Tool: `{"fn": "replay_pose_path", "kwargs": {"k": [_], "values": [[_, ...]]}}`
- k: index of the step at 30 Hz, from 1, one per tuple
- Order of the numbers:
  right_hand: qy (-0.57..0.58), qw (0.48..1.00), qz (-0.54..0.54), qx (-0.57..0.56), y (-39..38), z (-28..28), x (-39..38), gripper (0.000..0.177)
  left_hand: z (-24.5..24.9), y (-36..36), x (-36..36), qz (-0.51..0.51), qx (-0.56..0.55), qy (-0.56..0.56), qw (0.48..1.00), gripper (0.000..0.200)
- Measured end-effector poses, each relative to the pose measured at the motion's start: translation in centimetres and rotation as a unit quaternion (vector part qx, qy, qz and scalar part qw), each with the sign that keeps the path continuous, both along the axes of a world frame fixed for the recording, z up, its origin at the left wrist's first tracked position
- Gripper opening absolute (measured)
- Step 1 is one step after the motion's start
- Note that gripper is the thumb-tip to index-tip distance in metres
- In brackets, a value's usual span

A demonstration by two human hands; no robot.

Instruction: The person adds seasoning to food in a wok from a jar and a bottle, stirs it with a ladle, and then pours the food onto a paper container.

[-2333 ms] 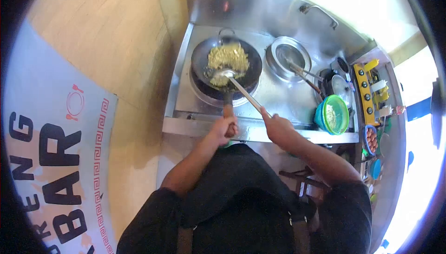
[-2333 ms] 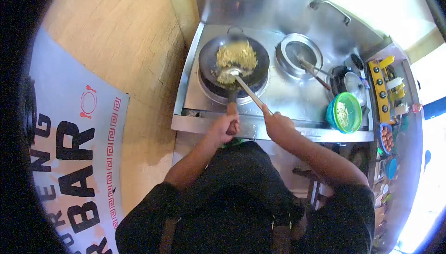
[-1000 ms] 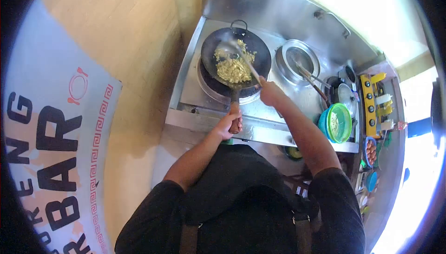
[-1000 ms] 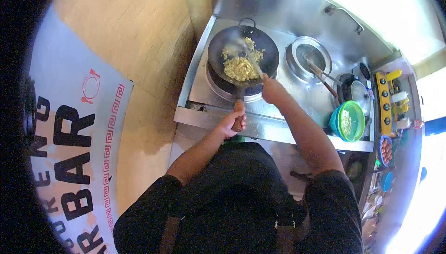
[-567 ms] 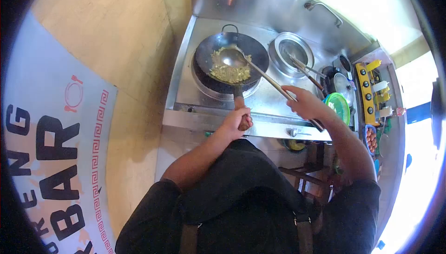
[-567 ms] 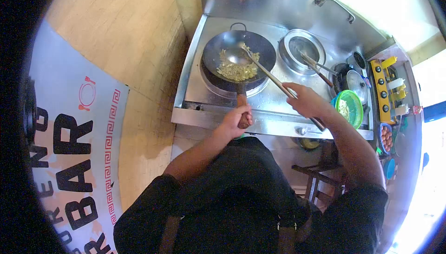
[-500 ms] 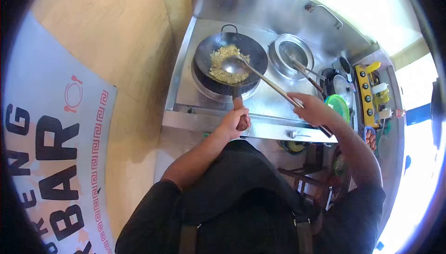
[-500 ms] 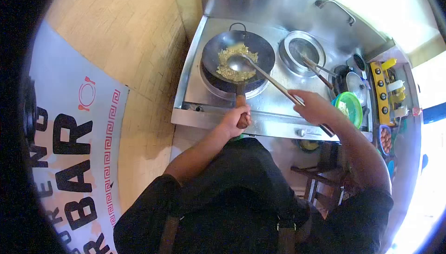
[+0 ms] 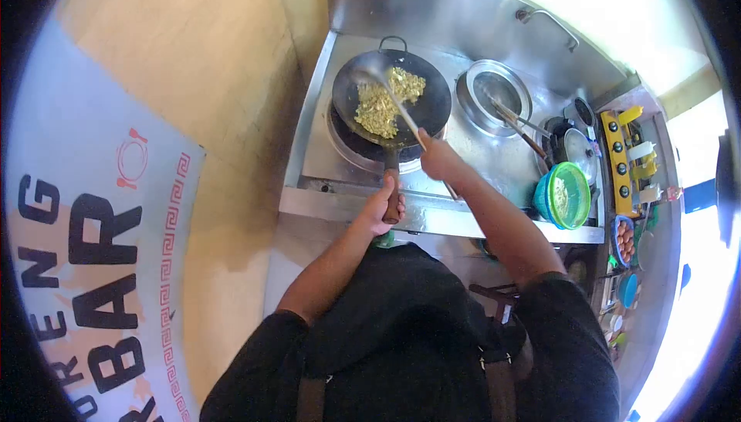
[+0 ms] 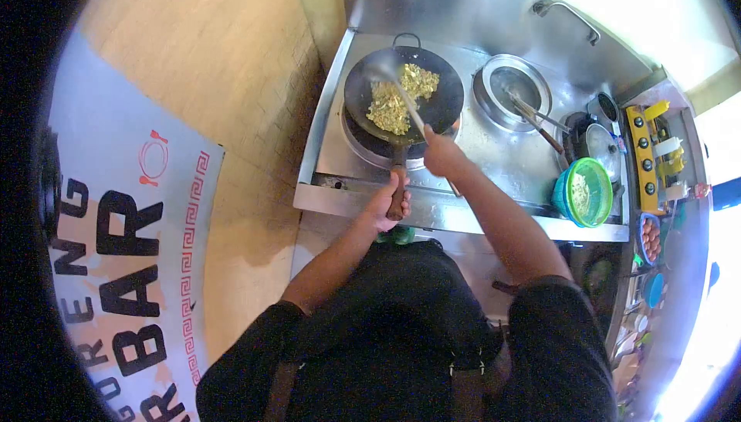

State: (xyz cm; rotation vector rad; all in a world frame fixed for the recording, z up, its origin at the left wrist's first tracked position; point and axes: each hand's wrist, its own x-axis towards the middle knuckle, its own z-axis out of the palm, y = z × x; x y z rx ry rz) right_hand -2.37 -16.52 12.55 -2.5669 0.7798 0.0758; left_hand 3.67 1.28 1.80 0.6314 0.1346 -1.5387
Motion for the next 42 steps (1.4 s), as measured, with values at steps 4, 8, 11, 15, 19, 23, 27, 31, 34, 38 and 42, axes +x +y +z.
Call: {"fn": "replay_pose_path", "kwargs": {"k": [4,8,11,15,19,23,27,31,34,38,42], "values": [[0.204,0.973,0.082,-0.071,3.6,6.9,-8.3,0.067,0.9,-0.5,1.5,-0.051,0.005,-0.015,0.999,0.036],[0.262,0.947,0.054,-0.176,2.1,9.9,-11.9,0.054,8.6,-0.7,-2.6,-0.025,0.1,-0.048,0.993,0.017],[0.255,0.917,0.097,-0.292,-2.5,12.3,-12.8,0.054,12.4,0.0,-5.6,-0.041,0.033,-0.048,0.997,0.014],[0.246,0.894,0.118,-0.355,-2.6,18.1,-13.7,0.055,8.6,-1.6,-3.2,0.005,0.054,-0.042,0.998,0.012],[0.25,0.927,0.067,-0.272,-5.2,12.4,-13.1,0.055,4.7,-1.7,-1.4,0.004,0.037,-0.014,0.999,0.013],[0.022,0.993,0.016,-0.112,-8.1,1.4,-10.1,0.057,1.7,-1.4,-0.9,0.0,-0.008,0.004,1.0,0.02],[-0.055,0.996,-0.069,-0.029,-5.5,0.1,-2.6,0.058,0.5,-0.7,-0.3,0.01,0.005,-0.045,0.999,0.018],[0.05,0.998,-0.043,0.023,-2.1,0.0,-0.2,0.063,0.0,-0.5,1.1,-0.042,0.0,-0.06,0.997,0.017],[0.168,0.982,0.056,-0.069,0.5,3.2,-7.2,0.069,0.8,-0.5,2.1,-0.088,0.025,-0.07,0.993,0.016],[0.266,0.944,0.081,-0.179,0.9,7.6,-12.2,0.063,5.7,-0.4,-0.8,-0.027,0.062,-0.027,0.997,0.01],[0.234,0.91,0.129,-0.317,-3.5,12.8,-12.3,0.057,11.9,-0.4,-4.7,-0.039,0.011,-0.013,0.999,0.012]]}}
